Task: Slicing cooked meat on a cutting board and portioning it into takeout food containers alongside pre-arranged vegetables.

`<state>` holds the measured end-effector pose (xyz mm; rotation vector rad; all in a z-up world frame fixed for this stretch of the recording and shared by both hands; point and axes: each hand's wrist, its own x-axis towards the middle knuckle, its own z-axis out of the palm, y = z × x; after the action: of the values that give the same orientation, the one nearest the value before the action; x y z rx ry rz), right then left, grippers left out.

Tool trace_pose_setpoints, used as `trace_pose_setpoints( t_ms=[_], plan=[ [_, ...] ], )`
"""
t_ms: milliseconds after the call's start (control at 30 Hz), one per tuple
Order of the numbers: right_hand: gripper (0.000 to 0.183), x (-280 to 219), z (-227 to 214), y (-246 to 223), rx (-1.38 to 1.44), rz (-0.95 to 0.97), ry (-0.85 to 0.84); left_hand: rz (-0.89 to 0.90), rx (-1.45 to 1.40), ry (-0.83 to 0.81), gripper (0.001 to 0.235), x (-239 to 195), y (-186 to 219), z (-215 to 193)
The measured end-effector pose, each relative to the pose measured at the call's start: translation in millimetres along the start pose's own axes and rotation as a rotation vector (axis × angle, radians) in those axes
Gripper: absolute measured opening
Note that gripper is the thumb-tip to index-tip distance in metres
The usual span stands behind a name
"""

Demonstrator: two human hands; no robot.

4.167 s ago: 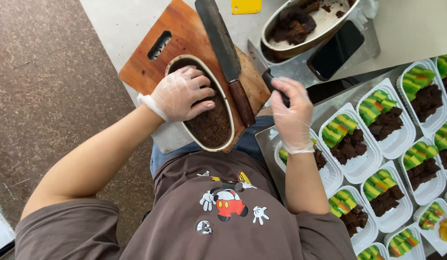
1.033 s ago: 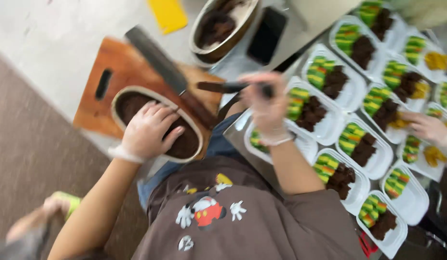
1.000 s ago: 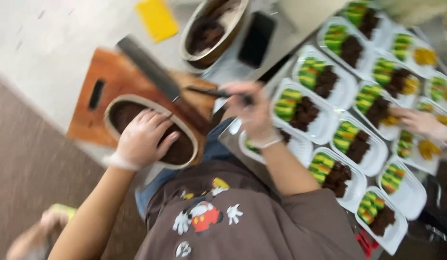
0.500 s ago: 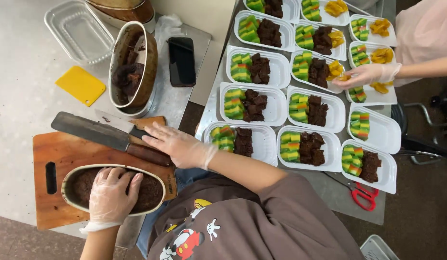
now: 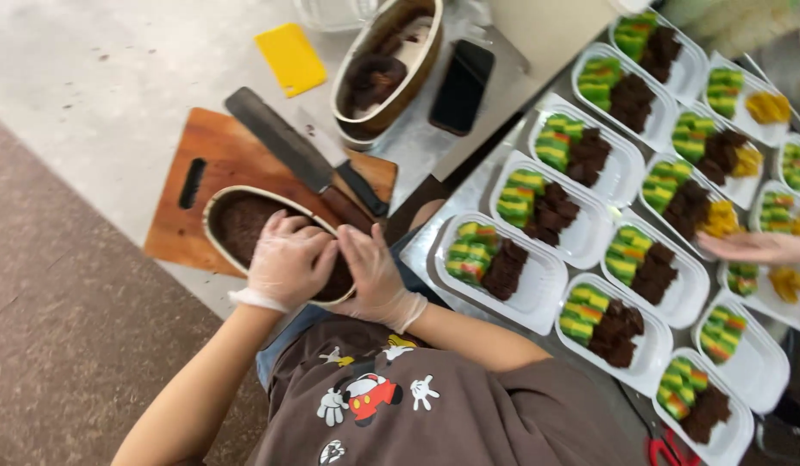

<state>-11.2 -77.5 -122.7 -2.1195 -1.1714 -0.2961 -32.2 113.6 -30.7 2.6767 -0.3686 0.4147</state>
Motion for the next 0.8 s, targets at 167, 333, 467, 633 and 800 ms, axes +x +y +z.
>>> trace_pose_setpoints(
  t_ms=[167,333,467,633,800],
  plan=[
    [0.123,36,-34,-14,0.227,-0.053,0.133,-0.054,-0.250,0.018,0.019,7,18,-26],
    [0.124,85,-69,-33,0.472,-0.216,0.148,-0.200,-0.523,0.139,0.021,-2,21,-42],
    [0.105,115,-96,-54,0.586,-0.232,0.051,-0.457,-1.125,0.391,0.027,-21,16,-35],
    [0.070,144,-94,-66,0.508,-0.337,0.005,-0.582,-1.679,0.618,0.035,-33,10,-20],
    [0.055,140,-78,-54,0.631,-0.370,0.031,-0.699,-1.583,0.733,0.030,-50,-3,11]
  ],
)
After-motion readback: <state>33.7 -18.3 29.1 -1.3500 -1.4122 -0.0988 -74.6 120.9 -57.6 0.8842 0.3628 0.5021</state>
